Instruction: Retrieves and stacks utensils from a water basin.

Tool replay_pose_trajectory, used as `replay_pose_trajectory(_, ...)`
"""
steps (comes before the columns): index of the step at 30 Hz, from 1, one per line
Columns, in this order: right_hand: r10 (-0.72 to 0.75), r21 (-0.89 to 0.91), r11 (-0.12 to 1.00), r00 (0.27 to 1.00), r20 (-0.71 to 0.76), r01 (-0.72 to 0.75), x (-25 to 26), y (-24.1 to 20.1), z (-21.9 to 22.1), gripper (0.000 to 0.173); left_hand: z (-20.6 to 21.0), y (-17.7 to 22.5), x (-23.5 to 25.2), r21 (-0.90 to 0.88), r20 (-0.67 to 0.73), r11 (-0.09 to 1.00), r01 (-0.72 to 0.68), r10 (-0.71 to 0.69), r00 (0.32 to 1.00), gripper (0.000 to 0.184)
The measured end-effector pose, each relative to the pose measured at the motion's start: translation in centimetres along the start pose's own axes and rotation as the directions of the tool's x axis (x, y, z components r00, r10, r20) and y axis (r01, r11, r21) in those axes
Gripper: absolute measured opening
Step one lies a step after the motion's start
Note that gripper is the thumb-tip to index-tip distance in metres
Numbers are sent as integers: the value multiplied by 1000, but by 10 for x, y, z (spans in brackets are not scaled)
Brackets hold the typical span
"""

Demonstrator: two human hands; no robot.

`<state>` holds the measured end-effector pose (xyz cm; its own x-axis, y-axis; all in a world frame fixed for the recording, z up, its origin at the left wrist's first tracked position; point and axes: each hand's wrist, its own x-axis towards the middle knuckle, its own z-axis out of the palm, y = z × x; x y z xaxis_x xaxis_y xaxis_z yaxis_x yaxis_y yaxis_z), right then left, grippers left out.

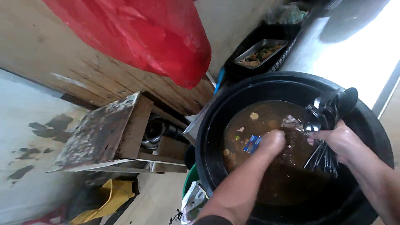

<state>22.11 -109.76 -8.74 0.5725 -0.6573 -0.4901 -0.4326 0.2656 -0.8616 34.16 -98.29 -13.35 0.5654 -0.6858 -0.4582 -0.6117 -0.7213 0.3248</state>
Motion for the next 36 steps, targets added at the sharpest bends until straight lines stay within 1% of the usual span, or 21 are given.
replay_pose_trajectory(3,12,72,997,997,73,-17,5,1,-1,47,-34,-20,-7,-223,-83,965,-135,119,989,26)
replay_pose_trajectory(5,44,130,990,994,96,-57,4,0,-2,40,-59,-12,-28,-399,-172,879,-260,207,963,19)
replay_pose_trajectory(7,87,188,976,989,119,-108,1,-1,-4,36,-73,7,-43,-509,-238,778,-368,284,929,17)
replay_pose_trajectory(9,112,213,967,984,139,-140,-3,-2,-5,33,-76,27,-48,-501,-313,731,-463,346,885,16)
replay_pose_trajectory(11,125,244,954,971,206,-175,-6,-3,-7,26,-72,37,-40,-352,-411,770,-533,384,827,18)
replay_pose_trajectory(13,112,275,942,952,285,-193,-7,-2,-10,22,-73,39,-31,-272,-436,826,-494,352,828,20)
replay_pose_trajectory(15,70,283,941,925,374,-185,-4,1,-11,22,-77,42,-28,-284,-405,851,-441,310,860,20)
replay_pose_trajectory(17,35,253,954,900,434,-159,1,4,-11,17,-83,45,-28,-289,-350,857,-428,321,880,20)
replay_pose_trajectory(19,24,222,965,886,462,-142,6,5,-12,11,-93,43,-29,-334,-301,824,-457,366,880,26)
replay_pose_trajectory(20,39,205,968,899,436,-142,6,4,-12,9,-99,36,-29,-406,-300,785,-467,368,880,34)
replay_pose_trajectory(21,45,193,972,917,395,-131,5,2,-11,10,-104,24,-28,-478,-302,764,-434,321,898,40)
replay_pose_trajectory(23,40,206,973,957,289,-103,4,3,-9,19,-108,-19,-23,-507,-249,838,-202,82,965,45)
replay_pose_trajectory(24,36,217,972,970,239,-90,4,2,-9,23,-104,-44,-22,-428,-200,903,-28,-65,978,47)
replay_pose_trajectory(25,42,226,970,980,193,-86,3,1,-8,25,-95,-69,-18,-305,-137,938,163,-212,968,51)
replay_pose_trajectory(26,55,229,969,986,158,-91,2,0,-7,27,-81,-91,-18,-205,-48,921,332,-348,936,57)
replay_pose_trajectory(27,65,237,967,988,137,-97,2,-2,-7,30,-67,-105,-21,-136,21,883,449,-450,893,63)
replay_pose_trajectory(29,79,246,964,990,113,-105,2,-4,-6,31,-32,-113,-25,-120,61,820,559,-556,829,69)
replay_pose_trajectory(30,79,247,963,990,118,-106,2,-4,-6,30,-17,-106,-26,-148,68,813,563,-559,826,73)
replay_pose_trajectory(33,82,229,967,988,131,-110,3,-2,-5,30,10,-68,-31,-131,87,913,385,-377,922,71)
replay_pose_trajectory(34,85,220,969,988,127,-112,4,-2,-5,29,13,-53,-34,-102,123,943,317,-304,945,66)
replay_pose_trajectory(36,85,210,972,989,118,-109,4,-2,-5,28,19,-29,-44,-2,236,981,193,-188,954,63)
